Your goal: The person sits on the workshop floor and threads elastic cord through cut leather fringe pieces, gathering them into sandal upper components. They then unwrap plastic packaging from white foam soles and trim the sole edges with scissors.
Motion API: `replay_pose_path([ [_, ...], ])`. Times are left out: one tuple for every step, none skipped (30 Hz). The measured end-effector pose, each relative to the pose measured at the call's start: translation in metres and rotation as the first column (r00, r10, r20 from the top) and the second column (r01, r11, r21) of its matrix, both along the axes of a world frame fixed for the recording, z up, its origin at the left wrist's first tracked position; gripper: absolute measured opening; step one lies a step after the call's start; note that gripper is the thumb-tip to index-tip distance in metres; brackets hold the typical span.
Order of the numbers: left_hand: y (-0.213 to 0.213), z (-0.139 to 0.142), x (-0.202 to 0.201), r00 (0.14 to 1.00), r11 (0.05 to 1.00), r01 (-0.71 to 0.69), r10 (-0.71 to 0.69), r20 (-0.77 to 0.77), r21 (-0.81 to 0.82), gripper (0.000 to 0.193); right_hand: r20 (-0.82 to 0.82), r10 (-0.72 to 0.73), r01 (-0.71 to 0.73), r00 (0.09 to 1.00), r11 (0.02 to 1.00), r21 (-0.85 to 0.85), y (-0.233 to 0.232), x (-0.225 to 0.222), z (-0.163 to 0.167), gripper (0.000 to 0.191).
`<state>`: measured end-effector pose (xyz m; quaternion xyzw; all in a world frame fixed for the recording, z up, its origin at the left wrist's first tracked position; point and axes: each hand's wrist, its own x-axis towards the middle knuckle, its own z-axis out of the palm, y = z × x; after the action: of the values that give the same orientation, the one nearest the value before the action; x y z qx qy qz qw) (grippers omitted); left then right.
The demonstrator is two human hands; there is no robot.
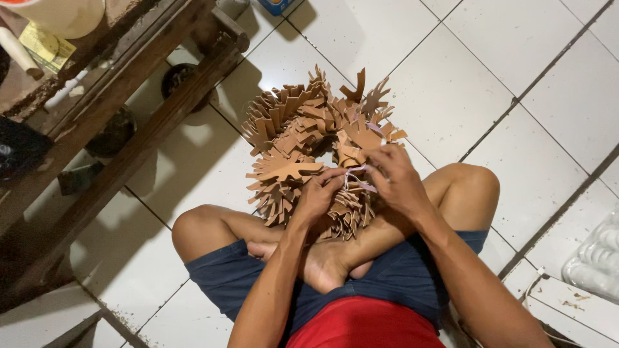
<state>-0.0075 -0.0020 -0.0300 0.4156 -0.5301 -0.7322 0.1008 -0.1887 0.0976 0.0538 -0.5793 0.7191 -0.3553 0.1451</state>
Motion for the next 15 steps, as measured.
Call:
replay_pose_path([
  [-0.001,0.004,0.001,1.0,1.0,0.01,-0.01,-0.004,-0.014,0.028,-0.163,0.032,-0.029,0.986,0.999,0.021,-0.004,-0.003,-0.004,0.028],
  [-0.001,0.006,0.001,1.0,0.999,0.019,-0.019,-0.007,-0.026,0.028,-0.32,0.068,-0.055,0.945,0.997,0.048,-0.007,-0.007,-0.007,0.027],
  [-0.001,0.008,0.001,1.0,0.999,0.026,-0.026,-0.011,-0.04,0.028,-0.468,0.106,-0.079,0.878,0.994,0.077,-0.009,-0.011,-0.008,0.027],
  [0.0,0.008,0.002,1.0,0.997,0.026,-0.026,-0.003,-0.069,0.028,-0.453,0.136,-0.107,0.881,0.99,0.09,-0.01,-0.016,-0.008,0.023],
  [0.001,0.008,0.001,1.0,0.995,0.024,-0.024,0.003,-0.098,0.028,-0.441,0.167,-0.136,0.882,0.985,0.102,-0.01,-0.022,-0.006,0.019],
  [0.002,0.007,0.0,1.0,0.992,0.024,-0.023,0.011,-0.126,0.028,-0.426,0.198,-0.164,0.883,0.98,0.114,-0.011,-0.026,-0.003,0.015],
  [0.004,0.006,-0.001,0.999,0.989,0.0,-0.007,-0.042,-0.146,0.027,-0.419,0.24,-0.214,0.876,0.971,0.109,-0.012,-0.03,0.002,0.014],
  [0.006,0.004,-0.003,0.995,0.986,-0.023,0.007,-0.097,-0.164,0.027,-0.414,0.28,-0.261,0.866,0.96,0.104,-0.013,-0.034,0.007,0.014],
  [0.007,0.003,-0.004,0.988,0.982,-0.046,0.018,-0.151,-0.185,0.026,-0.409,0.317,-0.306,0.855,0.947,0.094,-0.015,-0.037,0.013,0.014],
  [0.008,0.001,-0.005,0.985,0.962,-0.051,0.005,-0.17,-0.267,0.026,-0.4,0.328,-0.309,0.856,0.944,0.112,-0.017,-0.039,0.019,0.012],
  [0.009,0.0,-0.007,0.982,0.935,-0.059,-0.009,-0.19,-0.349,0.027,-0.393,0.338,-0.312,0.855,0.941,0.13,-0.019,-0.041,0.025,0.011],
  [0.009,-0.001,-0.008,0.979,0.899,-0.074,-0.017,-0.204,-0.431,0.027,-0.382,0.355,-0.324,0.853,0.935,0.144,-0.022,-0.042,0.03,0.009],
  [0.01,-0.001,-0.008,0.983,0.907,-0.073,-0.003,-0.181,-0.415,0.028,-0.382,0.358,-0.318,0.852,0.934,0.165,-0.024,-0.042,0.034,0.008],
  [0.01,-0.002,-0.007,0.987,0.914,-0.072,0.008,-0.16,-0.399,0.029,-0.383,0.359,-0.31,0.851,0.932,0.186,-0.026,-0.044,0.038,0.009],
  [0.01,-0.002,-0.007,0.99,0.92,-0.068,0.014,-0.142,-0.385,0.03,-0.388,0.357,-0.297,0.85,0.932,0.206,-0.027,-0.044,0.04,0.011],
])
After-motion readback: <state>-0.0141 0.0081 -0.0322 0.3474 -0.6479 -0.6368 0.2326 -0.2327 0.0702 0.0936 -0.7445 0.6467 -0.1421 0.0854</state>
